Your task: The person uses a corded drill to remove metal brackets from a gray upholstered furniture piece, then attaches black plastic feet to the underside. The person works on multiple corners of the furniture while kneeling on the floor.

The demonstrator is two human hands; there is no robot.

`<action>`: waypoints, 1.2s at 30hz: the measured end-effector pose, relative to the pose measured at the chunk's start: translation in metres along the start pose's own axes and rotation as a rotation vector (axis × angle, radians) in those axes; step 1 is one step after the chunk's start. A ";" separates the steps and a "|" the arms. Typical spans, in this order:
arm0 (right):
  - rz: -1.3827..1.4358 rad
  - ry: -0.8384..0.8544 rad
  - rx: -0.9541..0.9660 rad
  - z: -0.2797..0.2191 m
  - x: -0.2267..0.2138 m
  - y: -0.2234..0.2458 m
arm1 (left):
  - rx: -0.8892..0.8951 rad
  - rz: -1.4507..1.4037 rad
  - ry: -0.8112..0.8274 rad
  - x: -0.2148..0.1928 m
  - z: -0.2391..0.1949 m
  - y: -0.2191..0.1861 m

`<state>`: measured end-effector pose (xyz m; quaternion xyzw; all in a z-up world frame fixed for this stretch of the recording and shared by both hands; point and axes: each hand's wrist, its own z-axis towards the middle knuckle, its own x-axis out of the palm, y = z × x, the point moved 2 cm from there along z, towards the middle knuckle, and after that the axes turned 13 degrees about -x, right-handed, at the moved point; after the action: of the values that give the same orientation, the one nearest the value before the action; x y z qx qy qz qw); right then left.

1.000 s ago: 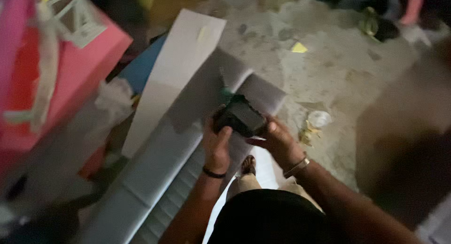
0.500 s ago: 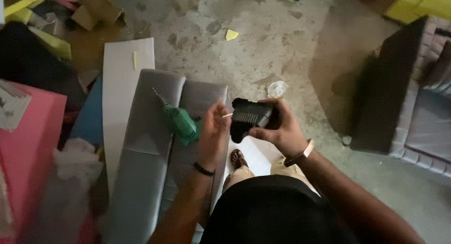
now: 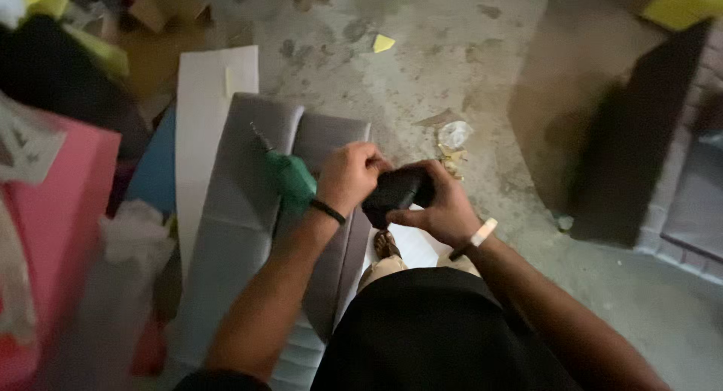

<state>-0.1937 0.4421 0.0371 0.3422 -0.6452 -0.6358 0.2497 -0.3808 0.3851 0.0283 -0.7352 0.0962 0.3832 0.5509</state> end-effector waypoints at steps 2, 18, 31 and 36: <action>0.003 0.043 -0.036 0.014 0.018 -0.004 | -0.157 0.042 -0.016 -0.008 0.002 0.018; -0.336 0.285 -0.182 0.040 0.118 0.009 | -0.624 0.106 -0.314 -0.059 -0.046 0.102; 0.119 0.339 -0.111 0.057 0.089 0.000 | -0.661 -0.145 -0.279 -0.086 -0.061 0.128; 0.171 0.228 -0.086 0.052 0.051 -0.014 | -0.576 -0.364 -0.121 -0.059 -0.043 0.096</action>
<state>-0.2643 0.4376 0.0135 0.3449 -0.6117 -0.5964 0.3888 -0.4555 0.2945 0.0017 -0.8415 -0.1816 0.3329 0.3849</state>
